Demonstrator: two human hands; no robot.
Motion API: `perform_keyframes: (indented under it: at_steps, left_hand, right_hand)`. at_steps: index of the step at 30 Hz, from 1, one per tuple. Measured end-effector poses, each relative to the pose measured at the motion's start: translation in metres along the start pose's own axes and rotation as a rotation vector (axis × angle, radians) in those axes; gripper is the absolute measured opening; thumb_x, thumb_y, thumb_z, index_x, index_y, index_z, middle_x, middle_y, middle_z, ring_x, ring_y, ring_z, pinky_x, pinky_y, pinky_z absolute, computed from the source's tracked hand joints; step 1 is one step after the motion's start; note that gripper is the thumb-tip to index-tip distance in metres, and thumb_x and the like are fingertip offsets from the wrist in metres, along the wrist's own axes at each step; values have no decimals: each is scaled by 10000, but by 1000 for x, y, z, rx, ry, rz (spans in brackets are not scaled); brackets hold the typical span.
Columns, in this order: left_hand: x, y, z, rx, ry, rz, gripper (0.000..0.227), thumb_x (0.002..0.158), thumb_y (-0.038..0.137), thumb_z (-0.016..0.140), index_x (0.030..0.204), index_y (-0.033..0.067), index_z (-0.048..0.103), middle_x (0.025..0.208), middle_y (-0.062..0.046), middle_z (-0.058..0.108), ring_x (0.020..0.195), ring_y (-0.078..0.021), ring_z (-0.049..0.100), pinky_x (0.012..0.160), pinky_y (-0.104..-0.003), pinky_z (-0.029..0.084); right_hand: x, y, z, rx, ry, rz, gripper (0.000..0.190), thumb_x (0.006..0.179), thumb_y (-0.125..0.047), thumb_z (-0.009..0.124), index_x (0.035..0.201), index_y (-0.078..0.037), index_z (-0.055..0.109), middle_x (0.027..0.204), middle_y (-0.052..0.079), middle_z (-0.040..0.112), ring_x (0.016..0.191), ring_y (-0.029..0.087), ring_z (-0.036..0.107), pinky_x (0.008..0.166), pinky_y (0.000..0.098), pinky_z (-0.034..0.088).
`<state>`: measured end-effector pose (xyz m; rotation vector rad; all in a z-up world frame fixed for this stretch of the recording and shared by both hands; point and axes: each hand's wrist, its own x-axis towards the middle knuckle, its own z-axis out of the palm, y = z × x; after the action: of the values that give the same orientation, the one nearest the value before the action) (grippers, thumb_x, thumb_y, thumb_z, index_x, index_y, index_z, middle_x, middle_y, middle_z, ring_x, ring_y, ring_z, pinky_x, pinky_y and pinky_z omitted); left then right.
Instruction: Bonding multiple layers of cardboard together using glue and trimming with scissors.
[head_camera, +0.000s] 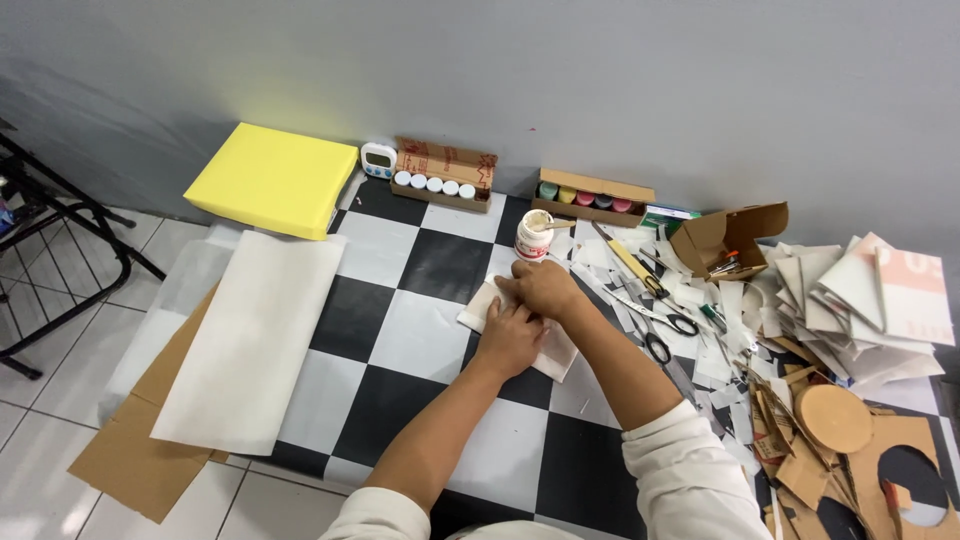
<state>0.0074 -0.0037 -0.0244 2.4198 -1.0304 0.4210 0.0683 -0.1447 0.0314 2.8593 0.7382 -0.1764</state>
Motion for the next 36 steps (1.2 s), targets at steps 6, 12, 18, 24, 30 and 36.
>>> perform_keyframes:
  at_steps: [6,12,18,24,30,36]
  left_hand:
    - [-1,-9,17,6,9,4,221,952,273,613,954,120,773,999,-145,702,989,-354,694,1053,-702,359]
    - [0,-5,7,7,2,9,210,938,263,621,973,126,777,1020,-139,706,1012,-360,692,1046,-706,361]
    - [1,-2,4,11,9,0,225,951,279,616,982,130,781,1022,-139,712,993,-345,700,1038,-686,381]
    - [2,-6,10,30,20,5,218,925,286,636,999,148,788,1029,-132,725,996,-340,701,1020,-656,398]
    - [1,-4,6,22,42,16,226,938,286,628,1007,147,792,1064,-136,723,1032,-350,698,1031,-671,378]
    - [1,-6,9,24,34,1,238,943,293,618,1039,156,788,1071,-129,722,1046,-345,694,1055,-671,360]
  right_hand:
    - [3,2,7,-35,37,-44,446,999,-224,514,1392,-417,601,1135,12,650,1013,186,702,848,370,552]
    - [0,0,-4,76,-9,-34,472,964,-161,567,1372,-392,628,1160,39,661,1017,227,709,870,396,563]
    - [14,1,8,125,-48,15,600,939,-113,567,1485,-359,521,1171,45,653,996,230,716,859,400,575]
    - [22,5,10,24,-31,-85,563,890,-74,621,1359,-384,637,1118,39,673,977,242,721,851,418,567]
    - [28,12,20,154,16,2,586,858,-109,674,1383,-363,623,1180,5,661,1021,233,720,890,398,581]
    - [21,-1,-7,268,41,22,547,827,-7,658,1275,-315,716,1213,23,676,1042,286,717,898,417,576]
